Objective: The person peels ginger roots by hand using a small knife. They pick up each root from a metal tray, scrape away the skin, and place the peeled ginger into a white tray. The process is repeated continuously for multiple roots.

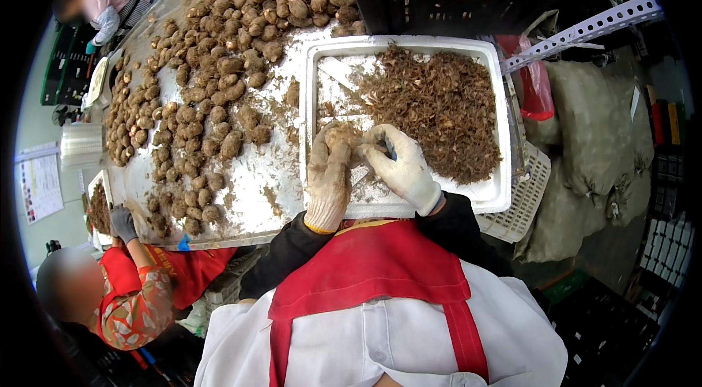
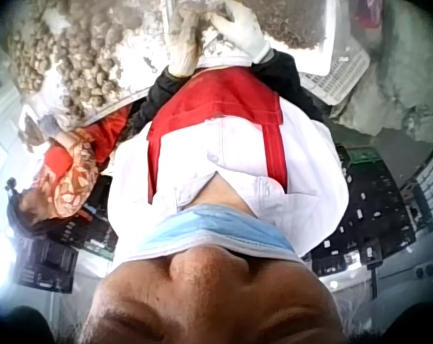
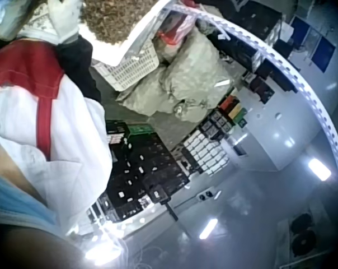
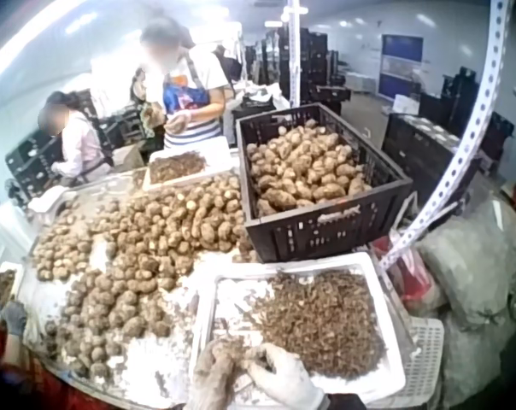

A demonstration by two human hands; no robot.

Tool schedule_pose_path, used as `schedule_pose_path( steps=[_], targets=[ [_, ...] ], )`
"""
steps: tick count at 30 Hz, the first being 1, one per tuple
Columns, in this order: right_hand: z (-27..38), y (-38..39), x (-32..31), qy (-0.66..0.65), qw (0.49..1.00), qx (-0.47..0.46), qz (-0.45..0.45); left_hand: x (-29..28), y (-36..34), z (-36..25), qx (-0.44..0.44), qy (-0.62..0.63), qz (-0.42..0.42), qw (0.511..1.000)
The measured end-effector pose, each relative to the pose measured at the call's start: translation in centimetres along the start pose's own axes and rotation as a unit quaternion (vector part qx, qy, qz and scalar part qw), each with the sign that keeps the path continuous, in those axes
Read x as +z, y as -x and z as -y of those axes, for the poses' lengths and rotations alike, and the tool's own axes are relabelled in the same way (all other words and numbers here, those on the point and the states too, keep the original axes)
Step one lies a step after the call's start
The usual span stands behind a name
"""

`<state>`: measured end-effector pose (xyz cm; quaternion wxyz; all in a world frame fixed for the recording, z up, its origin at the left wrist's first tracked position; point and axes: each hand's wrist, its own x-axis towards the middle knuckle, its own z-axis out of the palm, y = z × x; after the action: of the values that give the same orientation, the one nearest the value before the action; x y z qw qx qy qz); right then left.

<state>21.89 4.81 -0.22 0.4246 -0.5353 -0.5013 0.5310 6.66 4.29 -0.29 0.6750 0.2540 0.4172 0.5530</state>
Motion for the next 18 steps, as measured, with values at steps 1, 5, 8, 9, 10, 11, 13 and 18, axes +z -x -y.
schedule_pose_path(
  steps=[1, 5, 8, 9, 10, 11, 13, 18],
  targets=[
    [0.0, 0.1, 0.2, -0.001, 1.0, -0.004, -0.007, -0.4, -0.7, 0.3, 0.017, 0.009, 0.024, 1.0],
    [-0.1, 1.6, 2.2, 0.083, 0.989, -0.12, 0.003, -1.7, -2.1, -0.3, -0.005, 0.092, 0.048, 0.995],
    [-0.4, 0.8, 0.4, 0.049, 0.994, -0.092, -0.024, -1.6, -2.5, -0.6, -0.01, 0.155, 0.125, 0.98],
    [0.0, 0.6, -0.2, 0.062, 0.994, -0.086, -0.039, -2.0, -2.6, -0.6, -0.026, 0.176, 0.131, 0.975],
    [0.7, 0.6, -0.2, 0.024, 0.997, -0.065, -0.047, -2.4, -2.7, -0.6, -0.041, 0.198, 0.137, 0.97],
    [1.1, 0.5, -0.3, 0.022, 0.995, -0.084, -0.051, -2.5, -2.7, -0.4, -0.056, 0.22, 0.144, 0.963],
    [1.9, 0.0, -0.2, 0.054, 0.988, -0.128, -0.061, -2.1, -2.5, -0.2, -0.041, 0.209, 0.149, 0.966],
    [2.3, -0.6, -0.2, 0.135, 0.98, -0.145, -0.029, -0.8, -1.6, -0.4, -0.062, 0.131, 0.083, 0.986]
  ],
)
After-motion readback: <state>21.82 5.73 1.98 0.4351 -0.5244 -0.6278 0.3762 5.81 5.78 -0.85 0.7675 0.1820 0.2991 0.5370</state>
